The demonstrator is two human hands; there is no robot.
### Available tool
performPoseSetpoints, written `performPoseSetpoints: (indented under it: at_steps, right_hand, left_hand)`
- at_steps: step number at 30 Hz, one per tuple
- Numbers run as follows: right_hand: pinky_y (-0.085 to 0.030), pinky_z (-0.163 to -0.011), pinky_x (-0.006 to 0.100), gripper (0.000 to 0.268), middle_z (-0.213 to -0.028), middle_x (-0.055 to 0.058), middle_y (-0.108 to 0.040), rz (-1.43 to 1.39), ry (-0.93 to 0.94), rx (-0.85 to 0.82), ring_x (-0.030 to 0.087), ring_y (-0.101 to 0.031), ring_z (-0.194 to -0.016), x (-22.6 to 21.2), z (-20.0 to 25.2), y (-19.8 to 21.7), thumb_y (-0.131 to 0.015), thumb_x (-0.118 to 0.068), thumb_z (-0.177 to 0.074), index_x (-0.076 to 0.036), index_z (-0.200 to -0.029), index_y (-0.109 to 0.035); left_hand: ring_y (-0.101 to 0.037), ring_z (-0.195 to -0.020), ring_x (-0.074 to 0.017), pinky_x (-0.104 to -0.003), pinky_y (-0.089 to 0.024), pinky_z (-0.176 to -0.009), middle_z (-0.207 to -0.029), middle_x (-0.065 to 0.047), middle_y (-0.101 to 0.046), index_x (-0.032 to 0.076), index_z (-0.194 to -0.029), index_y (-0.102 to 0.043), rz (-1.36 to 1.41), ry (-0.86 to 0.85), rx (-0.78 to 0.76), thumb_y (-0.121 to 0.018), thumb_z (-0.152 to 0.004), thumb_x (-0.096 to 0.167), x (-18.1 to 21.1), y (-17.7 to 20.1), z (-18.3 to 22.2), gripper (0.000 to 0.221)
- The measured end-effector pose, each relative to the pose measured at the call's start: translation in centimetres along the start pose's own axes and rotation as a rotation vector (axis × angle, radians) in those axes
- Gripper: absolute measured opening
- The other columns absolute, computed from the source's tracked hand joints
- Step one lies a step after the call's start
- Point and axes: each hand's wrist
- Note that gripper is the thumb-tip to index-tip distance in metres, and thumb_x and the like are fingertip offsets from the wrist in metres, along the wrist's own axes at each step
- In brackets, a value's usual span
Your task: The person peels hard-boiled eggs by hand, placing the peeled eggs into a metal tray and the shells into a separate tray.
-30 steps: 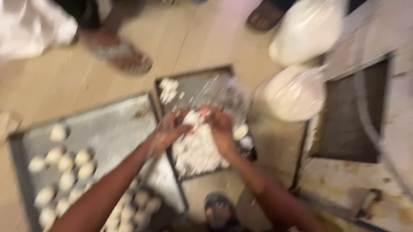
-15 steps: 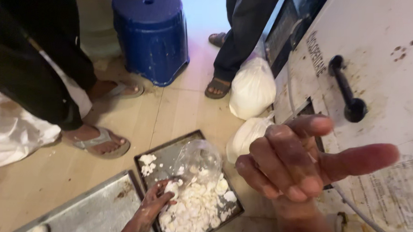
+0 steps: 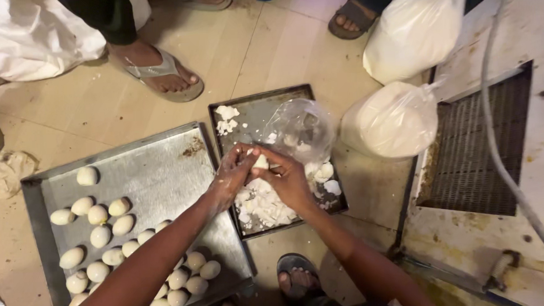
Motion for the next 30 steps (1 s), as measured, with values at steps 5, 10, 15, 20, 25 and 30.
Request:
performPoseSetpoints:
  at_steps: [5, 10, 15, 20, 25, 30]
  right_hand:
    - [-0.061, -0.086, 0.028, 0.034, -0.127, 0.011, -0.073, -0.114, 0.075, 0.027, 0.013, -0.070, -0.097, 0.7, -0.7, 1.6, -0.071, -0.007, -0.099, 0.000, -0.132, -0.070]
    - [-0.062, -0.085, 0.029, 0.028, -0.112, 0.010, -0.076, -0.252, 0.013, 0.125, 0.013, -0.072, -0.095, 1.6, -2.2, 2.1, -0.069, -0.007, -0.098, 0.004, -0.124, -0.069]
    - [-0.060, -0.081, 0.029, 0.026, -0.099, 0.010, -0.074, -0.369, -0.063, 0.205, 0.014, -0.072, -0.085, 2.5, -2.6, 2.8, -0.067, -0.007, -0.100, 0.003, -0.124, -0.070]
    - [-0.057, -0.079, 0.029, 0.026, -0.096, 0.007, -0.071, -0.587, -0.113, 0.248, 0.013, -0.068, -0.084, 2.6, -2.8, 3.6, -0.066, -0.004, -0.098, 0.002, -0.123, -0.069]
    - [-0.056, -0.083, 0.033, 0.026, -0.101, 0.008, -0.069, -0.641, -0.048, 0.320, 0.016, -0.065, -0.087, 3.0, -2.5, 4.3, -0.068, -0.006, -0.100, 0.001, -0.126, -0.068]
    - [-0.052, -0.102, 0.040, 0.031, -0.130, 0.013, -0.069, 0.317, 0.125, 0.176, 0.026, -0.065, -0.119, 2.5, -2.3, 4.1, -0.073, -0.014, -0.098, -0.005, -0.127, -0.072]
  left_hand:
    - [-0.070, -0.097, -0.0159, -0.030, -0.064, -0.090, -0.108, -0.007, -0.069, 0.003, -0.120, -0.060, 0.146, 0.047, -0.051, -0.061, -0.099, 0.039, 1.2, -0.2, -0.7, 0.042]
    - [-0.069, -0.109, -0.0172, -0.029, -0.058, -0.095, -0.122, -0.011, -0.070, 0.001, -0.143, -0.055, 0.026, -0.026, -0.167, -0.070, -0.095, 0.029, 3.2, -0.7, -0.7, 0.057]
    - [-0.068, -0.105, -0.0205, -0.032, -0.060, -0.090, -0.132, -0.008, -0.058, 0.003, -0.148, -0.045, -0.083, -0.113, -0.149, -0.071, -0.089, 0.010, 4.3, -0.5, -0.6, 0.065]
    - [-0.071, -0.098, -0.0255, -0.037, -0.063, -0.083, -0.119, -0.020, -0.064, -0.002, -0.146, -0.046, 0.214, 0.032, -0.149, -0.051, -0.097, 0.009, 3.9, 0.4, -1.0, 0.050]
    - [-0.074, -0.092, -0.0296, -0.038, -0.062, -0.073, -0.117, -0.024, -0.065, -0.003, -0.142, -0.045, 0.253, 0.088, -0.140, -0.036, -0.100, 0.018, 3.1, 0.7, -1.4, 0.048]
    - [-0.071, -0.088, -0.0287, -0.039, -0.063, -0.073, -0.119, -0.024, -0.065, -0.003, -0.140, -0.043, 0.262, 0.060, -0.148, -0.036, -0.102, 0.021, 2.6, 0.5, -1.4, 0.046]
Point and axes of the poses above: each hand's wrist, its own z-axis away from the middle knuckle, its own y-axis out of the back of the hand, x = y × z
